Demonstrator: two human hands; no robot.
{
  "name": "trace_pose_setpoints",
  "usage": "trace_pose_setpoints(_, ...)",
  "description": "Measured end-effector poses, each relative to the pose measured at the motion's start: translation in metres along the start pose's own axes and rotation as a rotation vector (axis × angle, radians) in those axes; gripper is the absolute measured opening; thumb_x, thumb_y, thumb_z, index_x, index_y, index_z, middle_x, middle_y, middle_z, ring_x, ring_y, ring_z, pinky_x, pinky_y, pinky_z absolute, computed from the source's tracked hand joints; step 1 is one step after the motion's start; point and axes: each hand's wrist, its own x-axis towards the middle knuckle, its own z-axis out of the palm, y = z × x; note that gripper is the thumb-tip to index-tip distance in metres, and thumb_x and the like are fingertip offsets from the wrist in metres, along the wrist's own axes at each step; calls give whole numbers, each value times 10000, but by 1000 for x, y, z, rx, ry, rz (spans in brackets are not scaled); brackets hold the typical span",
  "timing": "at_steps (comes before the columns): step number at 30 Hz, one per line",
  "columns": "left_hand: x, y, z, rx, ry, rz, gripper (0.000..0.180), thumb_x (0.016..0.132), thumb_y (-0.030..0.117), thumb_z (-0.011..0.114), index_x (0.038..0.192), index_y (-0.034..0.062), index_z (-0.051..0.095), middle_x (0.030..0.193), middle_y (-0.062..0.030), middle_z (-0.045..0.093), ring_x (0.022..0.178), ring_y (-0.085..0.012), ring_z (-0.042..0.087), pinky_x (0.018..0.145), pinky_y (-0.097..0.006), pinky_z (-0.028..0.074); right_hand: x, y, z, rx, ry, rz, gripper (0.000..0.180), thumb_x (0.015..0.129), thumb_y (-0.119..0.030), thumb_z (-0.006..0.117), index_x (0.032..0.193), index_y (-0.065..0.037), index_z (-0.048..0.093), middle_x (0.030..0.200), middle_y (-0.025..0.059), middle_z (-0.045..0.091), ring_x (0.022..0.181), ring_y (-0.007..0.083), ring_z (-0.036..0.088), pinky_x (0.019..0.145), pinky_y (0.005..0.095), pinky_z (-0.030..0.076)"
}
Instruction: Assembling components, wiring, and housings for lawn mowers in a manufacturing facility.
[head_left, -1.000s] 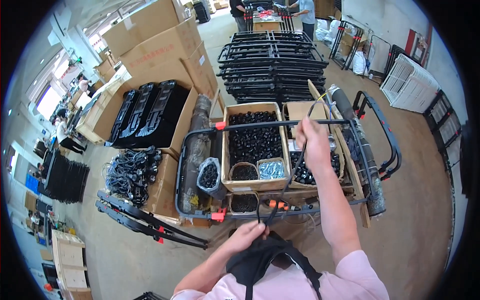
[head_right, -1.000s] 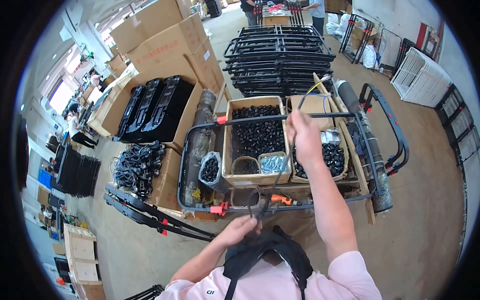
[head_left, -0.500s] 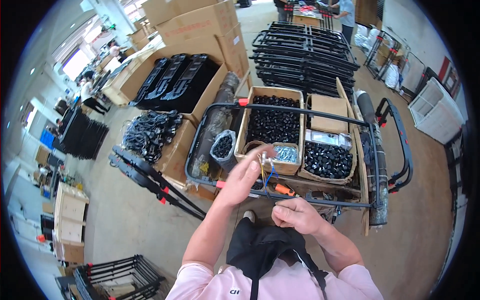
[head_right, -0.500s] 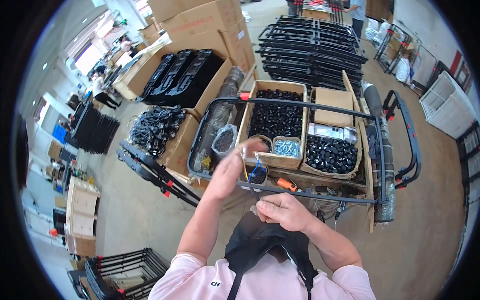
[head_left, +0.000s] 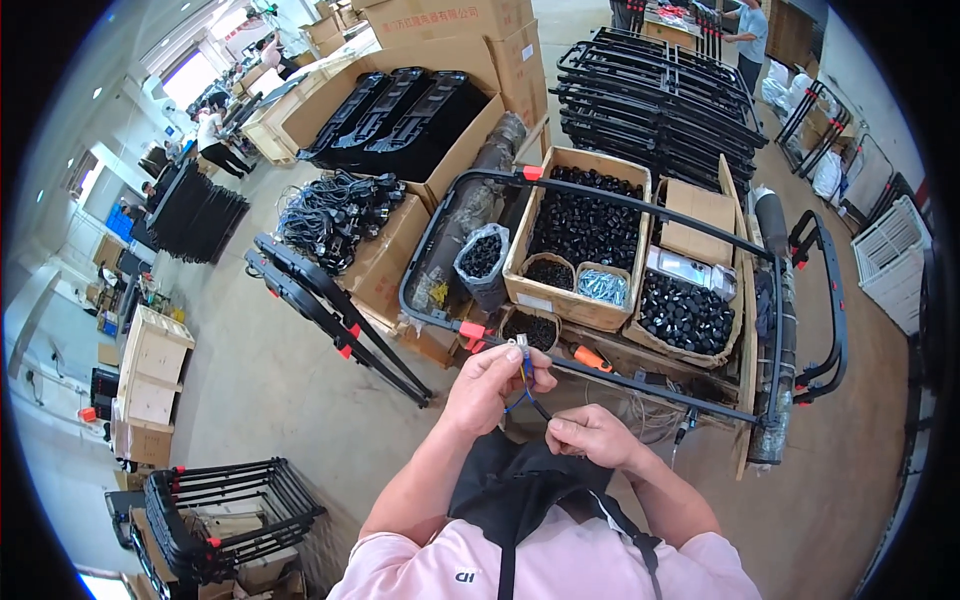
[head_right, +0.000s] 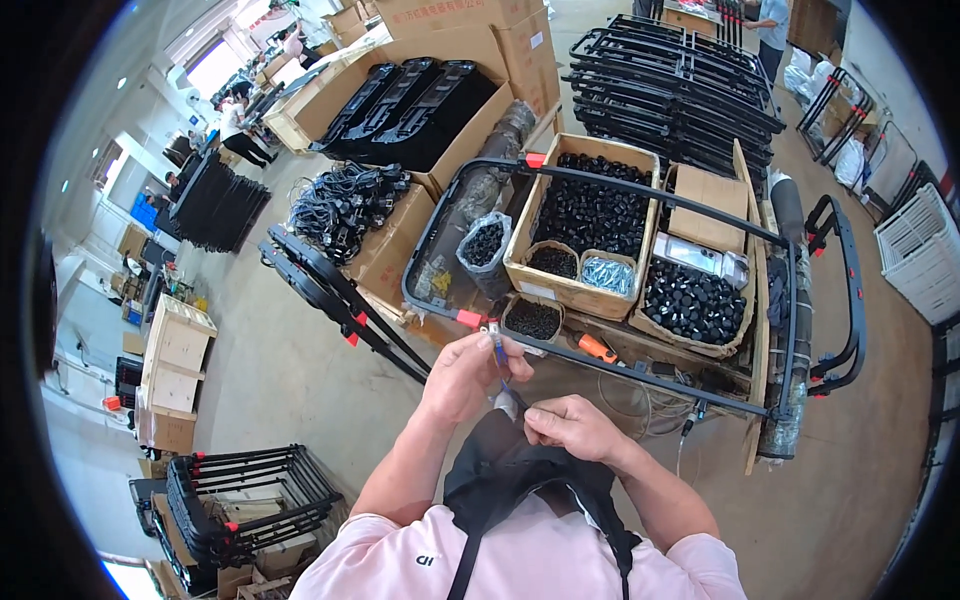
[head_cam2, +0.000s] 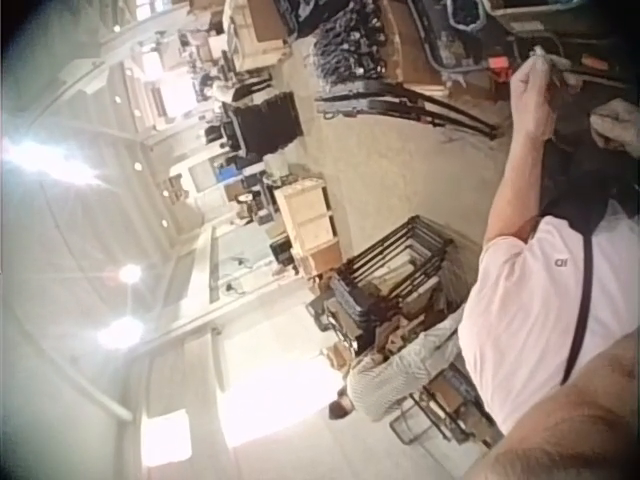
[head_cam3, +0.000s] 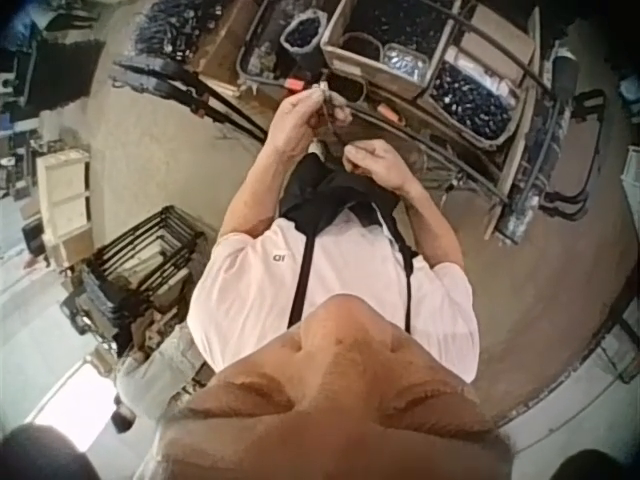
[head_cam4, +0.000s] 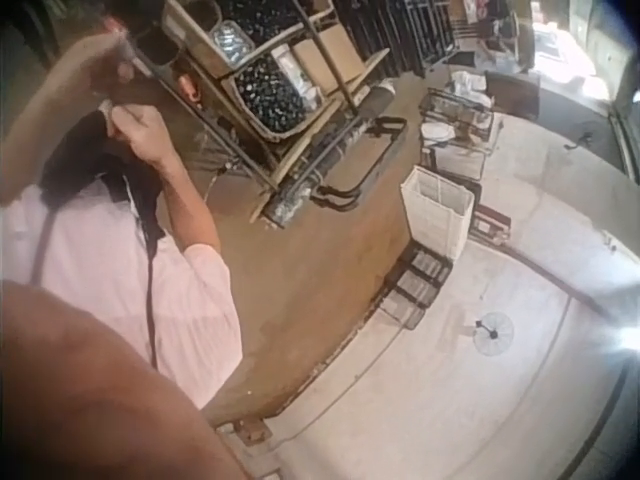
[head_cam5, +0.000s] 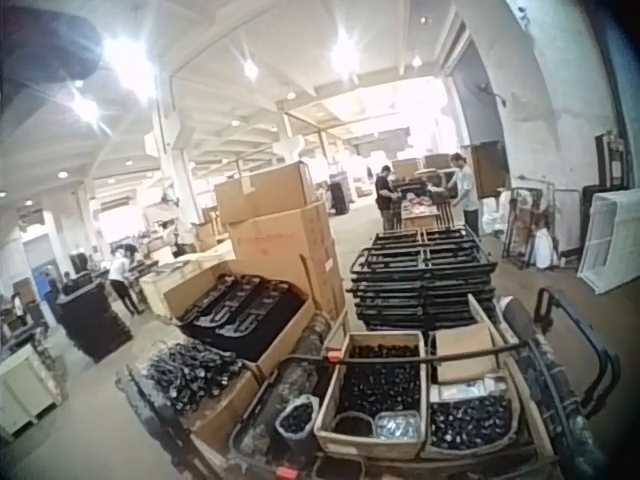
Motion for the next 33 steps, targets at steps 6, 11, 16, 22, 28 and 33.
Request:
trace_pose_setpoints(6,3,-2,-27,-442,51,-199,440,1102,318,453,1195,-41,690,985,-131,734,972,-285,718,934,-476,591,25,4,8,-207,53,-39,484,1103,-427,549,854,-41,701,705,-35,555,675,89,488,625,289,404)
trace_pose_setpoints(11,4,-20,-77,-760,-11,-338,455,1073,320,491,1282,-44,665,782,-47,592,876,-269,666,957,-505,589,61,6,22,-463,26,-38,449,1102,-410,546,865,-58,692,692,22,568,657,136,533,635,337,449)
trace_pose_setpoints(16,-1,-9,-116,-539,112,-341,452,1087,261,538,1451,-7,548,899,-60,626,907,-232,688,927,-459,611,107,11,46,-542,81,-69,421,1092,-393,555,879,-52,679,700,83,582,664,214,587,657,391,482)
trace_pose_setpoints(22,-4,1,-191,354,-3,-73,327,1081,166,606,1393,90,666,1449,-98,567,1316,-231,597,1059,-388,532,159,12,69,-542,59,23,429,1099,-397,547,890,-48,685,726,99,608,682,224,606,669,391,492)
trace_pose_setpoints(28,-8,31,-249,542,-214,64,380,1022,63,557,1373,99,698,1595,-124,531,1538,-305,409,1246,-437,339,195,20,88,-440,85,85,459,1110,-424,532,905,-47,697,751,60,624,719,185,596,701,356,491)
trace_pose_setpoints(33,-10,39,-278,352,-163,52,478,953,16,543,1412,81,659,1526,-97,606,1591,-287,325,1294,-454,259,218,34,97,-237,128,195,476,1110,-434,530,884,-47,689,789,17,619,761,135,574,733,324,480)
